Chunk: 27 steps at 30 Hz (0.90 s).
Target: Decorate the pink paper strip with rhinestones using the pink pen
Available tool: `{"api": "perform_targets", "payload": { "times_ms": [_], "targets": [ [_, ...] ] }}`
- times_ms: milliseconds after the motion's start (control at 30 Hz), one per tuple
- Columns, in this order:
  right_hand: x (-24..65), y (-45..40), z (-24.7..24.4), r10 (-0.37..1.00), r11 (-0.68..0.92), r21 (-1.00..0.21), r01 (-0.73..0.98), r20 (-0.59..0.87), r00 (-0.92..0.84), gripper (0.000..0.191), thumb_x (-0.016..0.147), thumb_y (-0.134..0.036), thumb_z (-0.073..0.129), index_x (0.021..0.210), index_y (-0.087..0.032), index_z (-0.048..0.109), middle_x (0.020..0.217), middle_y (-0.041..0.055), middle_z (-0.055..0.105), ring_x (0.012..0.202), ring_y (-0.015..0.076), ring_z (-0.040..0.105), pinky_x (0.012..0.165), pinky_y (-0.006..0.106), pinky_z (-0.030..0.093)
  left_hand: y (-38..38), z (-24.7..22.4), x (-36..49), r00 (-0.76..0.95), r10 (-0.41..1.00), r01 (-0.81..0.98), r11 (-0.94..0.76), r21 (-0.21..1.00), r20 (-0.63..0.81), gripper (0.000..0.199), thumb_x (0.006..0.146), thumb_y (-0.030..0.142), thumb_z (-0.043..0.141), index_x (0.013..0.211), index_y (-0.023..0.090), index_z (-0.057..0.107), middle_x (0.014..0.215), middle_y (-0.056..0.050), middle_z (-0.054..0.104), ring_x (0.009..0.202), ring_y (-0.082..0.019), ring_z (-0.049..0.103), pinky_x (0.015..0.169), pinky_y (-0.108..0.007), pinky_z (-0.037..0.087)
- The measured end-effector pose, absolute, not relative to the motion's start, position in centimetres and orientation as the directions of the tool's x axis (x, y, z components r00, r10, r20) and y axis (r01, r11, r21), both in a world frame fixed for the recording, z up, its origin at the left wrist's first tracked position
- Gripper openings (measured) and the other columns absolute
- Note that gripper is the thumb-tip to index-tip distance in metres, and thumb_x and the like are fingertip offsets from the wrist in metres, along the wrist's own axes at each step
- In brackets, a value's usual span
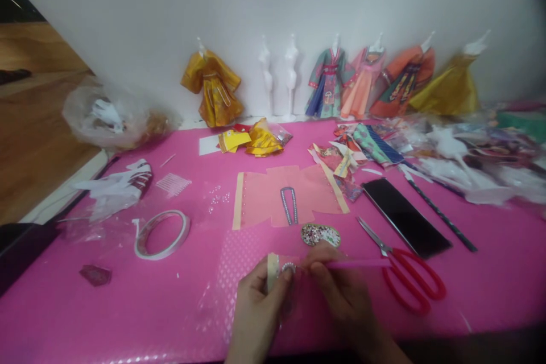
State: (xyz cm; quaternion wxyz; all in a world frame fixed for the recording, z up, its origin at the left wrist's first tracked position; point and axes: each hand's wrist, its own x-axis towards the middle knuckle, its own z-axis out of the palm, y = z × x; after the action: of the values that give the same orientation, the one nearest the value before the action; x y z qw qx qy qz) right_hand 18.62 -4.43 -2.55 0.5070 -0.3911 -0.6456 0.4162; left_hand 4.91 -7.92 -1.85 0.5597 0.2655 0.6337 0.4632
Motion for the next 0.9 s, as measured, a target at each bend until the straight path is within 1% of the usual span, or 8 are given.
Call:
{"api": "perform_targets", "payload": {
  "times_ms": [100,233,400,500,633,767,900],
  "targets": [
    [18.58,-4.42,-2.59,0.926,0.348,-0.934,0.08,0.329,-0.185,0.018,0.092,-0.019,0.05,0.08,-0.023,0.063,0.075,-0.0009,0.063,0.075,0.0165,0.06,0.074,0.028,0.047,-8.0,-1.75,4.85,-0.23,0.855,-0.165,0.435,0.885,-0.464,0.029,0.073,0.044,0.072,0.075,0.015,0.069,0.059,0.0,0.061,0.057,-0.017,0.054,0.055,-0.025,0.042],
    [18.62,-4.41,-2.77,0.925,0.342,-0.938,0.063,0.324,-0.199,0.017,0.092,-0.018,0.051,0.082,-0.023,0.063,0.076,-0.0025,0.062,0.075,0.0146,0.059,0.075,0.026,0.046,-8.01,-1.84,4.81,-0.218,0.862,-0.174,0.426,0.888,-0.457,0.027,0.075,0.041,0.072,0.079,0.015,0.071,0.067,-0.003,0.065,0.063,-0.018,0.056,0.058,-0.026,0.043],
    [18.64,-4.54,-2.82,0.927,0.342,-0.938,0.06,0.326,-0.188,0.016,0.092,-0.018,0.052,0.083,-0.024,0.063,0.077,-0.0029,0.063,0.077,0.0145,0.059,0.076,0.025,0.046,-7.96,-2.01,4.81,-0.235,0.863,-0.175,0.416,0.893,-0.448,0.027,0.074,0.041,0.072,0.075,0.015,0.07,0.063,-0.001,0.063,0.059,-0.016,0.053,0.055,-0.025,0.04],
    [18.6,-4.58,-2.76,0.933,0.324,-0.945,0.053,0.309,-0.185,0.017,0.093,-0.018,0.051,0.082,-0.024,0.062,0.076,-0.0029,0.062,0.076,0.0146,0.058,0.076,0.025,0.045,-7.93,-1.89,4.81,-0.238,0.856,-0.168,0.429,0.888,-0.459,0.026,0.074,0.041,0.072,0.075,0.015,0.07,0.068,-0.003,0.065,0.064,-0.017,0.055,0.057,-0.025,0.041],
    [18.56,-4.47,-2.77,0.93,0.323,-0.945,0.054,0.306,-0.203,0.016,0.092,-0.017,0.052,0.082,-0.023,0.062,0.078,-0.0024,0.062,0.078,0.0148,0.058,0.078,0.026,0.045,-7.95,-1.84,4.81,-0.227,0.854,-0.174,0.437,0.883,-0.468,0.025,0.074,0.04,0.072,0.076,0.015,0.071,0.066,-0.003,0.064,0.063,-0.018,0.055,0.057,-0.026,0.042],
    [18.5,-4.36,-2.82,0.925,0.334,-0.942,0.039,0.32,-0.204,0.017,0.092,-0.016,0.051,0.082,-0.023,0.062,0.077,-0.0026,0.062,0.077,0.0145,0.058,0.077,0.025,0.044,-8.04,-1.95,4.8,-0.237,0.853,-0.191,0.429,0.883,-0.466,0.024,0.074,0.039,0.074,0.076,0.015,0.072,0.07,-0.002,0.065,0.066,-0.017,0.055,0.059,-0.025,0.042],
    [18.51,-4.33,-2.74,0.922,0.34,-0.94,0.018,0.329,-0.202,0.017,0.092,-0.015,0.05,0.082,-0.023,0.062,0.076,-0.0034,0.061,0.076,0.0133,0.057,0.076,0.023,0.044,-8.11,-1.86,4.74,-0.221,0.854,-0.181,0.438,0.88,-0.471,0.025,0.074,0.04,0.073,0.077,0.015,0.072,0.071,-0.003,0.066,0.068,-0.019,0.056,0.059,-0.026,0.044]
  ]
}}
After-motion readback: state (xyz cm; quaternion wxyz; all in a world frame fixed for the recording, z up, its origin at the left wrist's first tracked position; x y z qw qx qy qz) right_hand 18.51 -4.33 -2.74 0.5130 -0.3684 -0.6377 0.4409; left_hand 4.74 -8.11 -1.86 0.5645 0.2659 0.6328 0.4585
